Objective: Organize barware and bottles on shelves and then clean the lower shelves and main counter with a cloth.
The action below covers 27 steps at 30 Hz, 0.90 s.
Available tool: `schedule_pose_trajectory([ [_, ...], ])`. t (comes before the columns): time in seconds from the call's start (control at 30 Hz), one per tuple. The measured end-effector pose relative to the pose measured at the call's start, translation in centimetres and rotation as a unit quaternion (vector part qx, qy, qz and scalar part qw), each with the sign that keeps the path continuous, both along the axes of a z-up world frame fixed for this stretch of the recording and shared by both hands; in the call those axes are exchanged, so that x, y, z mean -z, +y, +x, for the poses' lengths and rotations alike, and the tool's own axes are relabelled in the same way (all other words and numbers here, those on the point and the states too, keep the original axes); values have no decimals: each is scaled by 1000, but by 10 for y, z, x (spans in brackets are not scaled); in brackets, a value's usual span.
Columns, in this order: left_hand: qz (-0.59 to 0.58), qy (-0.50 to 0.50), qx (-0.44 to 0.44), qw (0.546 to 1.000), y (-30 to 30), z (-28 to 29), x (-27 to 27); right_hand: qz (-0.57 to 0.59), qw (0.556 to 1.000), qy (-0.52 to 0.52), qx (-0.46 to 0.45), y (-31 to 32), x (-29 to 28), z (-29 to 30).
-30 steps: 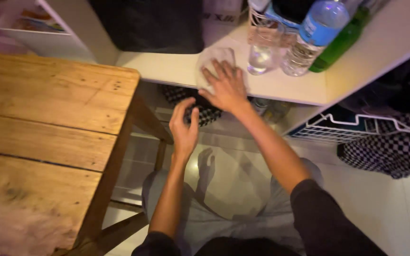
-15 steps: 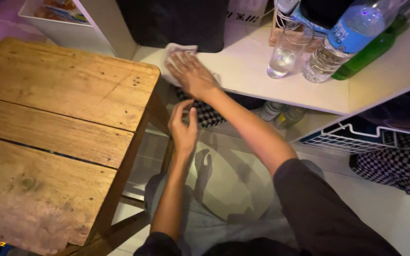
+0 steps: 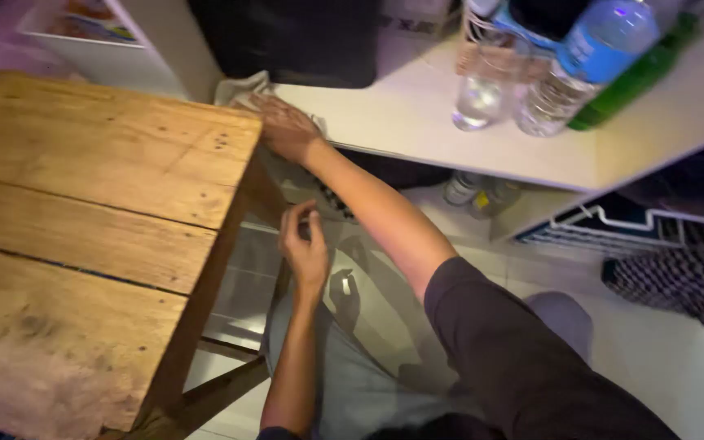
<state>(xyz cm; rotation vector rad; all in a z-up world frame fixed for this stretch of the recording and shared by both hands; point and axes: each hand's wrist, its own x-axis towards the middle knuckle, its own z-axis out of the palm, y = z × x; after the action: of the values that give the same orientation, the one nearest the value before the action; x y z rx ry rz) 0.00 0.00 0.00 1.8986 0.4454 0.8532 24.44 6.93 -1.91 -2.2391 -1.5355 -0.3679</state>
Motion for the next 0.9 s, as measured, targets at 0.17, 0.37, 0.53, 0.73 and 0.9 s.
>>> schedule_pose_trajectory([
  [0.17,-10,-50,39,998,-31,14,-16,-7,999,-45,-8,-85,-25,-28],
  [0.37,-19,-79,79,994,-74,33,-37,18,995,-86,53,-190,-28,-50],
  [0.53,-4,-98,140,985,-102,45,-40,40,993,-63,92,-275,-40,-76],
  [0.73,14,-83,156,984,-130,55,-39,36,981,-75,176,-356,-50,-107],
  [0.9,14,-87,210,974,-142,68,-43,43,965,-62,251,-410,-48,-113],
])
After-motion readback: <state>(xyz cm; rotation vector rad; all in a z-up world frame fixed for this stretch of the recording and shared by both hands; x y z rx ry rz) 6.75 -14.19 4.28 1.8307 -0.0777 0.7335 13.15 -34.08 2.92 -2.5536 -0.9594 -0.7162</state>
